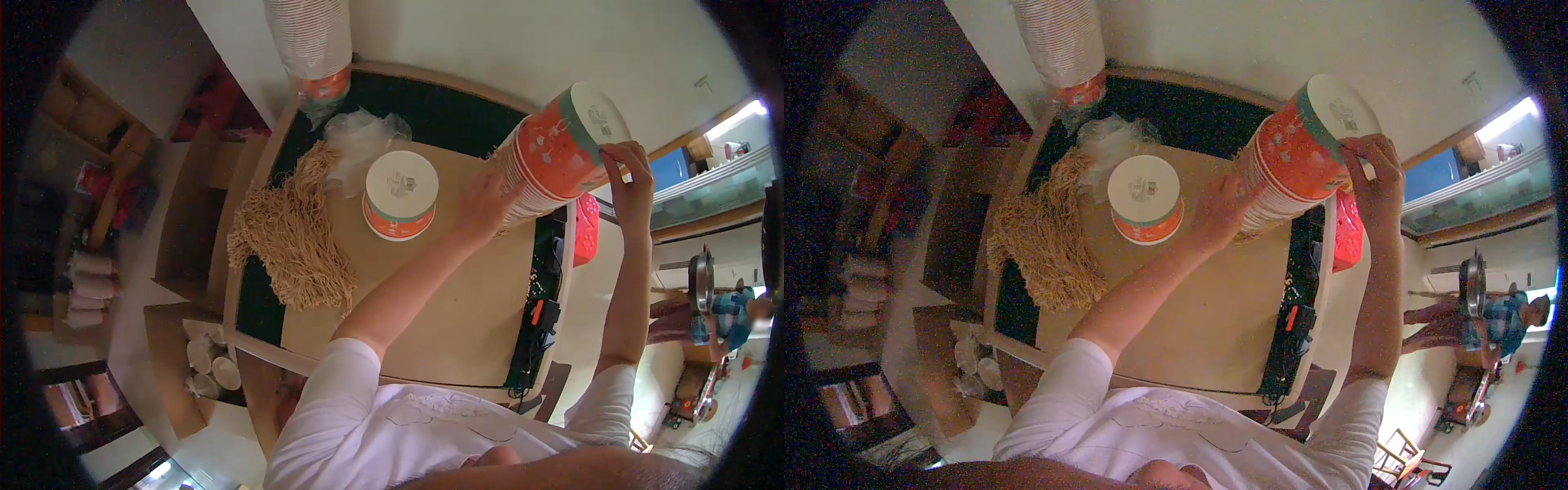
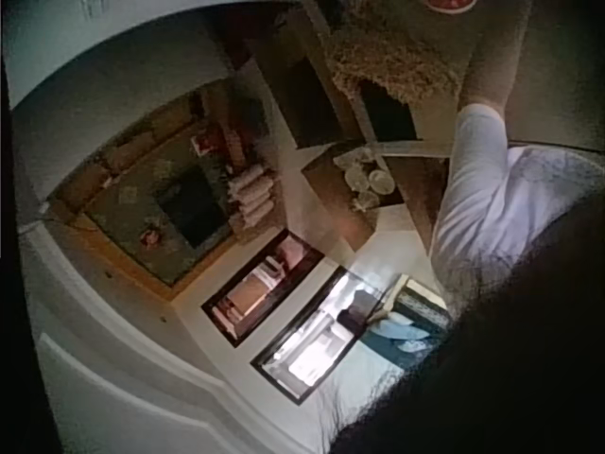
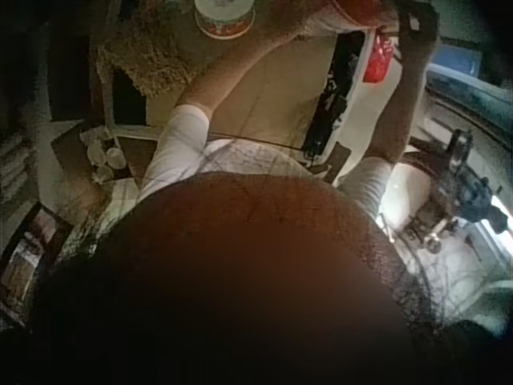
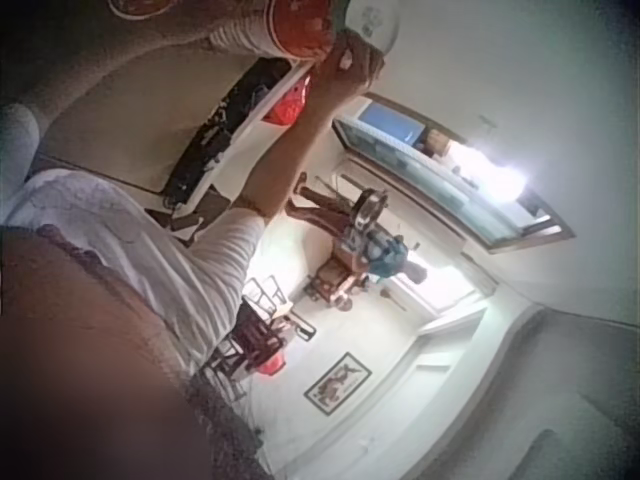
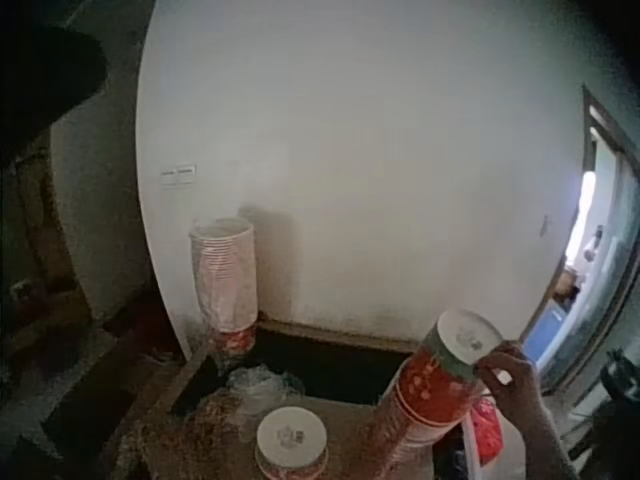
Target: The recorder is inspecting, stacking, and organizing paper bowls at a packaging station.
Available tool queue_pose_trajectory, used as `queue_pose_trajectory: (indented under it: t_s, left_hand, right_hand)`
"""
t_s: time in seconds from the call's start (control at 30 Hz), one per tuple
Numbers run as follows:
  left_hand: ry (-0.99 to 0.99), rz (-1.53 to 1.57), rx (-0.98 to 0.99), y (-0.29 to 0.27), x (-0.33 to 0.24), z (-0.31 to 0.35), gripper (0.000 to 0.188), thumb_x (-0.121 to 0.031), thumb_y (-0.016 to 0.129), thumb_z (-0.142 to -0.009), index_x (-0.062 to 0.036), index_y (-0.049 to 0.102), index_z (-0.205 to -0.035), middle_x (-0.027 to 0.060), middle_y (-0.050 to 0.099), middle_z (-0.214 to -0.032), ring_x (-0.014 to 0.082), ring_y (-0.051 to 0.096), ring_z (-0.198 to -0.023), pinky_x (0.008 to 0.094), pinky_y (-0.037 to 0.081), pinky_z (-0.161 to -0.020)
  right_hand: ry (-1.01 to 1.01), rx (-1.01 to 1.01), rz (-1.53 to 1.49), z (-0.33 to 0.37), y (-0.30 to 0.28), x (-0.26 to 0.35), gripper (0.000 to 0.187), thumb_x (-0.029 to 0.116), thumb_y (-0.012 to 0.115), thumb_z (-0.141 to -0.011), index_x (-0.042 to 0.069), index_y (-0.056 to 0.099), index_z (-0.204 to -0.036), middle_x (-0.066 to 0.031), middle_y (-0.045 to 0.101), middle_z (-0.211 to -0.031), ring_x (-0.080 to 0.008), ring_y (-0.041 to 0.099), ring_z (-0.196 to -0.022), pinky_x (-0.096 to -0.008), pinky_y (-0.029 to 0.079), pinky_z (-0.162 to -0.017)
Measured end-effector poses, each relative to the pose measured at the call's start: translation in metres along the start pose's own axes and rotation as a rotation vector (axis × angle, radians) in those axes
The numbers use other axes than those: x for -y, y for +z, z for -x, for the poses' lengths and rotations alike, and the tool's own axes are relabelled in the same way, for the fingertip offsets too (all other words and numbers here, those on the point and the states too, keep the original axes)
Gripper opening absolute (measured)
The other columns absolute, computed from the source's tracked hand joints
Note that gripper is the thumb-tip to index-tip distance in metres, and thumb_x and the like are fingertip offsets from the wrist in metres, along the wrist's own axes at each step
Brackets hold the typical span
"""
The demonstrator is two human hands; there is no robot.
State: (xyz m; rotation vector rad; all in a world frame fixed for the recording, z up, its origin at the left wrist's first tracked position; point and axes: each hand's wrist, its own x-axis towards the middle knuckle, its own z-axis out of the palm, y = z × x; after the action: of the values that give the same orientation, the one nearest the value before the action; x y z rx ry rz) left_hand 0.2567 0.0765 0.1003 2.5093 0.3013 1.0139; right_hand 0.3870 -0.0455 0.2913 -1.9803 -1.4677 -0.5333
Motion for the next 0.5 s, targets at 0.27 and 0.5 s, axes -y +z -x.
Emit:
queue_pose_trajectory:
  t_s: [0.27,0.5]
  left_hand:
    - [-0.282,0.404,0.131,-0.016,-0.012,-0.009,0.03,-0.015,0.045,-0.085,-0.0166,0.049,-0.115,0.0154,0.046,-0.11,0.0334,0.045,-0.102,0.0446,0.038,-0.083]
    - [-0.066,0.056,-0.025,-0.023,-0.008,0.052,0.032,-0.005,0.05,-0.079,-0.0077,0.049,-0.111,0.0162,0.047,-0.114,0.0329,0.043,-0.105,0.0417,0.037,-0.087]
  right_hand:
    - [0.054,0.061,-0.068,0.004,0.002,0.0,0.014,-0.003,0.058,-0.073,0.0,0.061,-0.085,-0.0094,0.056,-0.082,-0.0207,0.056,-0.078,-0.0279,0.045,-0.071]
    - [0.037,0.001,0.001,0.012,0.008,0.001,0.013,0.002,0.058,-0.073,0.002,0.06,-0.086,-0.0098,0.056,-0.082,-0.0268,0.054,-0.082,-0.0334,0.043,-0.073]
